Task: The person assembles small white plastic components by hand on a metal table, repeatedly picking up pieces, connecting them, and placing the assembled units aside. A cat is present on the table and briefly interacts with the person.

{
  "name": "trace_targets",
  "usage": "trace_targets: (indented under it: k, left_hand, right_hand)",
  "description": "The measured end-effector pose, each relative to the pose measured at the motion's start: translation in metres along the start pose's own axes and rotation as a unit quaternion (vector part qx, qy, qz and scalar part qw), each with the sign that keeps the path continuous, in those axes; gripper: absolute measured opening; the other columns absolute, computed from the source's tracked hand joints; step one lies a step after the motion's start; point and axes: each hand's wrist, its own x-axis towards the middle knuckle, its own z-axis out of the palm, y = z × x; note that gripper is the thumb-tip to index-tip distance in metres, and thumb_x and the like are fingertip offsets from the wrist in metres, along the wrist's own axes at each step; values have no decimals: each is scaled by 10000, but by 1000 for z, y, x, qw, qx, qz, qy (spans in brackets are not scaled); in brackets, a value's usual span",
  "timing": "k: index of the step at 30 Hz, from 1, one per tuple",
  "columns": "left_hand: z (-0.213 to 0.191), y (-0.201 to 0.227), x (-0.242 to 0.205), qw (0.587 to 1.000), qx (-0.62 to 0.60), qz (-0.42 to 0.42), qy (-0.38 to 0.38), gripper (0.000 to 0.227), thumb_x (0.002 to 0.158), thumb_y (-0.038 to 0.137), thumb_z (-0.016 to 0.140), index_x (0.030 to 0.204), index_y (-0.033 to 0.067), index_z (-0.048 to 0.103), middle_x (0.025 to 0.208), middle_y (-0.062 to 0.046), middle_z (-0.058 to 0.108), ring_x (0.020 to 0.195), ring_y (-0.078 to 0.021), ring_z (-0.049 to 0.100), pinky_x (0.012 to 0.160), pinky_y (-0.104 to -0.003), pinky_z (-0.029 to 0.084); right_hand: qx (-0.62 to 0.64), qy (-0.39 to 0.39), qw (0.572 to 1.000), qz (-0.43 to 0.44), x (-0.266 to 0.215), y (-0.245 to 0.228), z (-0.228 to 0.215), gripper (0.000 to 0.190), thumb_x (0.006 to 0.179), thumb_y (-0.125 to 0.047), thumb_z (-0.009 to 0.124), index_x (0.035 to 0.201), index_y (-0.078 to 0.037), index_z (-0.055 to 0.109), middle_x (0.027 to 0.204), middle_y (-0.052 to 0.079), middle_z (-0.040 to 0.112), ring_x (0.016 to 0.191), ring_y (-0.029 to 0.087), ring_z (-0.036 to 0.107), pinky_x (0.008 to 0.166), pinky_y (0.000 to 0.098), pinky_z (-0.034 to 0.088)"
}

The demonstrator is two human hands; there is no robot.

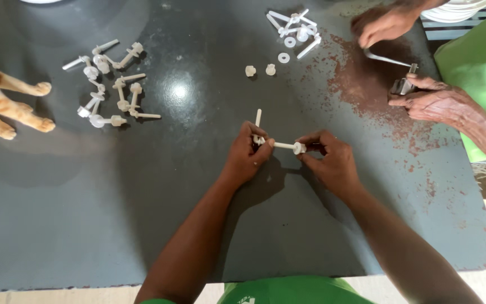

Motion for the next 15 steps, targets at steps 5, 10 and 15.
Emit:
trace_targets:
  k: [5, 10, 15]
  left_hand:
    - [0, -2, -1, 999, -29, -18, 2, 238, 1001, 139, 680, 1063, 63, 462, 836, -8, 561, 703, -58, 509, 603, -245, 441]
    - [-1, -8, -2, 1000, 0, 16, 0, 231, 1009, 132, 676, 1084, 59, 470, 883, -21, 601, 741, -62, 539, 633, -250, 462]
    - [3, 0, -7, 1000, 2, 26, -12, 221, 1007, 132, 684, 1075, 58, 488, 856, -23, 592, 733, -70, 563, 637, -249, 473]
  right_hand:
    - [59, -13, 997, -43, 2, -1, 5, 235, 867, -18, 777, 1090, -42, 709, 1044, 48, 740, 975, 124, 730, 891, 272, 602]
    - [96, -35, 994, 47, 5, 23, 7, 235, 879, -97, 745, 1110, -58, 727, 999, 29, 750, 906, 98, 713, 822, 251, 600]
    - [121, -119, 962, 212, 7, 54, 7, 341, 1075, -287, 619, 1056, 16, 774, 796, 116, 681, 719, 183, 615, 664, 334, 513]
